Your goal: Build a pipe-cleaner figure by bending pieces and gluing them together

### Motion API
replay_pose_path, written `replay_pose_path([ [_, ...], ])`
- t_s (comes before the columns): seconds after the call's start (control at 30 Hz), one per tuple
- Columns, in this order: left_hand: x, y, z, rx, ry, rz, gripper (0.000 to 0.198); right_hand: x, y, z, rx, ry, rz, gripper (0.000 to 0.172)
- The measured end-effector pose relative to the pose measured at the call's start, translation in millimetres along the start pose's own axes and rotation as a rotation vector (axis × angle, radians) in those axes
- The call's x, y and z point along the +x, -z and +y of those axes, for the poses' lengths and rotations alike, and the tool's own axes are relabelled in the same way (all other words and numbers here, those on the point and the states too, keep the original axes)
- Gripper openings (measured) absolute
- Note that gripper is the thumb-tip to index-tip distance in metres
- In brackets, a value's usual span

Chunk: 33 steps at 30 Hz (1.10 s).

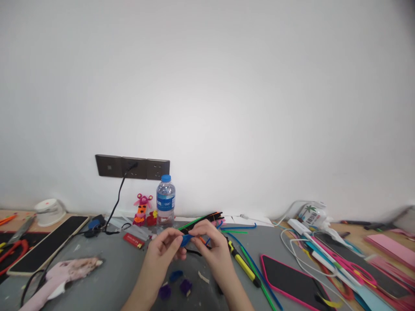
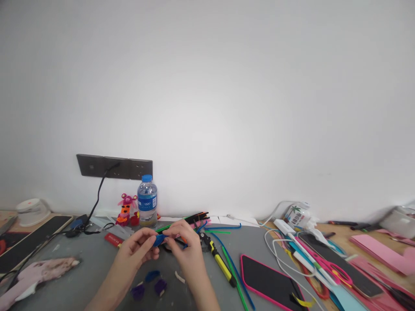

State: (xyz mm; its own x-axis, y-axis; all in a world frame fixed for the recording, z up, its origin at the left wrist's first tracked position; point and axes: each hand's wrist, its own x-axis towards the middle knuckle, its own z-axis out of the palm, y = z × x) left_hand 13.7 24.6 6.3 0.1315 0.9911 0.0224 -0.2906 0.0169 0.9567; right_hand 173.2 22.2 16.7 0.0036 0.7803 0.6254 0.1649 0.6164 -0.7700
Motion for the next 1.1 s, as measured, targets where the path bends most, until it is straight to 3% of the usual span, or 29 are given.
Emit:
replay_pose_path([
  [0.1, -0.6, -0.6, 3.4, -0.062, 0.034, 0.022, 0.038, -0.7, -1.3, -1.3, 0.023, -0.027, -0.035, 0.012],
  [0.27, -1.5, 0.6, 5.6, 0.003, -0.040, 0.040, 0.034, -4.3, -6.4, 3.4, 0.031, -0.117, -0.061, 0.006],
  [0.53, -2.5, -0.7, 5.6, 0.033, -0.061, -0.003, 0.032, -8.7, -10.0, 10.5, 0.298, -0.333, -0.124, 0.025],
  [0.77, -1.9, 1.7, 6.4, 0.093, -0.064, -0.068, 0.034, -5.6, -5.5, 4.4, 0.400, -0.311, -0.157, 0.025],
  [1.1, -0.4, 6.9, 6.7, 0.359, -0.231, -0.088, 0.023, -5.9, -2.8, 8.0, 0.225, -0.283, -0.121, 0.026],
])
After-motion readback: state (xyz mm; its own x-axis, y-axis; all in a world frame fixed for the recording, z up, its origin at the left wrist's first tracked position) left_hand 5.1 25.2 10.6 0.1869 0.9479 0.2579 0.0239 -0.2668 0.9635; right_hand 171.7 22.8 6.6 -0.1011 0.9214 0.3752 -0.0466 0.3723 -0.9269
